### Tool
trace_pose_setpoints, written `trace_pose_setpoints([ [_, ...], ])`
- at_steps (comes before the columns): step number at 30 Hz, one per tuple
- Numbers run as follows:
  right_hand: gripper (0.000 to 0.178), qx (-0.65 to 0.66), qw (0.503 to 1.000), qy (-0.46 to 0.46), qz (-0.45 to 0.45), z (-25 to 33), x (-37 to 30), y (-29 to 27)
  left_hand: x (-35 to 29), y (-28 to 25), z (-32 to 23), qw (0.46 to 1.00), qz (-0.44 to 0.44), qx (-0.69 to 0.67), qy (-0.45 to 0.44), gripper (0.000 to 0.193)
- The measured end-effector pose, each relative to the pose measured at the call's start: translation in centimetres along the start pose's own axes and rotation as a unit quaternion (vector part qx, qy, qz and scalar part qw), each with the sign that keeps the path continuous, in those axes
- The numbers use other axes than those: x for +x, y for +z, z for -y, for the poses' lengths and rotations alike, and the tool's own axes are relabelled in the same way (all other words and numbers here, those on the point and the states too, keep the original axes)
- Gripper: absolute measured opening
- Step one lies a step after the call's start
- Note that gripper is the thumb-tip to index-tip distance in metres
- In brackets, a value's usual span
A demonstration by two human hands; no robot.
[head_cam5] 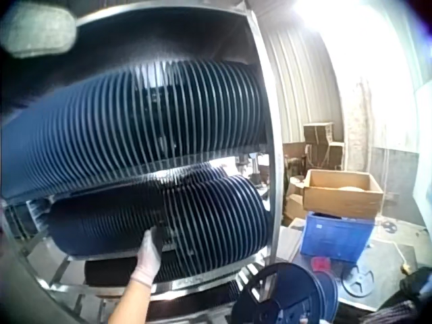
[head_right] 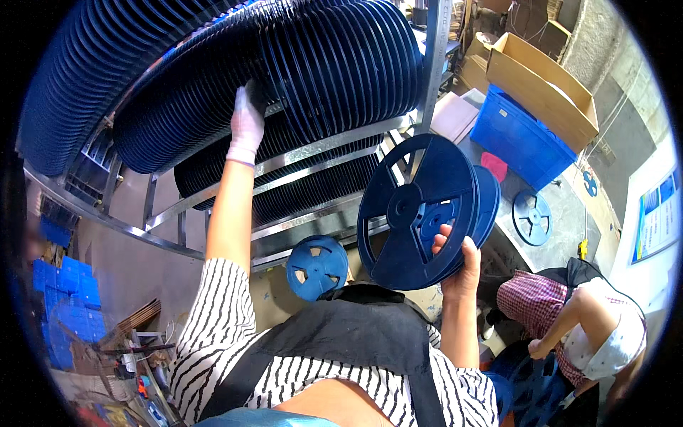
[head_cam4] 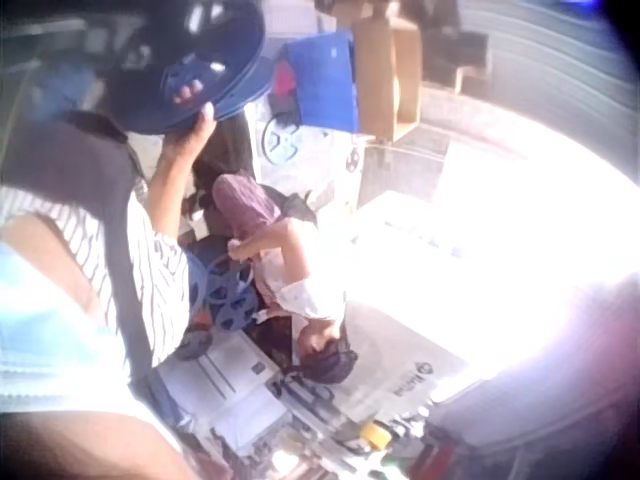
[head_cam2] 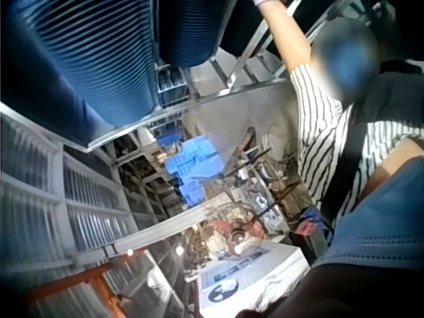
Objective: The person repeatedly picks up blue circular plastic parts from a metal rack and stacks them in their hands. The person continues to remove parts from the rack and add them to the growing stack held in their hands.
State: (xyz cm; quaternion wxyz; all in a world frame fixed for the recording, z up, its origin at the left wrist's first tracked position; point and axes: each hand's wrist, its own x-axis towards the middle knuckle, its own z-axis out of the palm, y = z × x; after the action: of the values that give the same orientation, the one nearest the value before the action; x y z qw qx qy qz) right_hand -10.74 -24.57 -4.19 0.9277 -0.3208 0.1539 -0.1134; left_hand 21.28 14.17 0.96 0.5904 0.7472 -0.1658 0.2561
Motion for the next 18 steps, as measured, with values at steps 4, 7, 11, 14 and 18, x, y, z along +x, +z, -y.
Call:
trace_pose_setpoints([
  [4,0.051,-0.065,0.998,0.007,-0.014,-0.6,-0.9,-0.2,6.1,3.3,5.0,0.949,0.052,-0.266,-0.158,0.058],
  [7,0.050,-0.048,0.997,0.060,0.008,-2.5,-0.2,-0.4,9.3,-4.8,13.8,0.981,0.142,-0.072,0.109,0.061],
  [11,0.048,-0.047,0.997,0.033,-0.053,-1.2,-0.9,-2.5,8.6,3.3,8.9,0.876,0.089,-0.375,-0.291,0.063],
  [14,0.046,-0.058,0.997,0.023,-0.051,-0.9,-1.0,-2.0,7.3,4.0,4.7,0.898,0.048,-0.338,-0.277,0.063],
  [18,0.043,-0.069,0.997,0.016,-0.043,-0.5,-0.9,-1.1,6.2,3.5,1.4,0.894,0.026,-0.336,-0.295,0.056],
])
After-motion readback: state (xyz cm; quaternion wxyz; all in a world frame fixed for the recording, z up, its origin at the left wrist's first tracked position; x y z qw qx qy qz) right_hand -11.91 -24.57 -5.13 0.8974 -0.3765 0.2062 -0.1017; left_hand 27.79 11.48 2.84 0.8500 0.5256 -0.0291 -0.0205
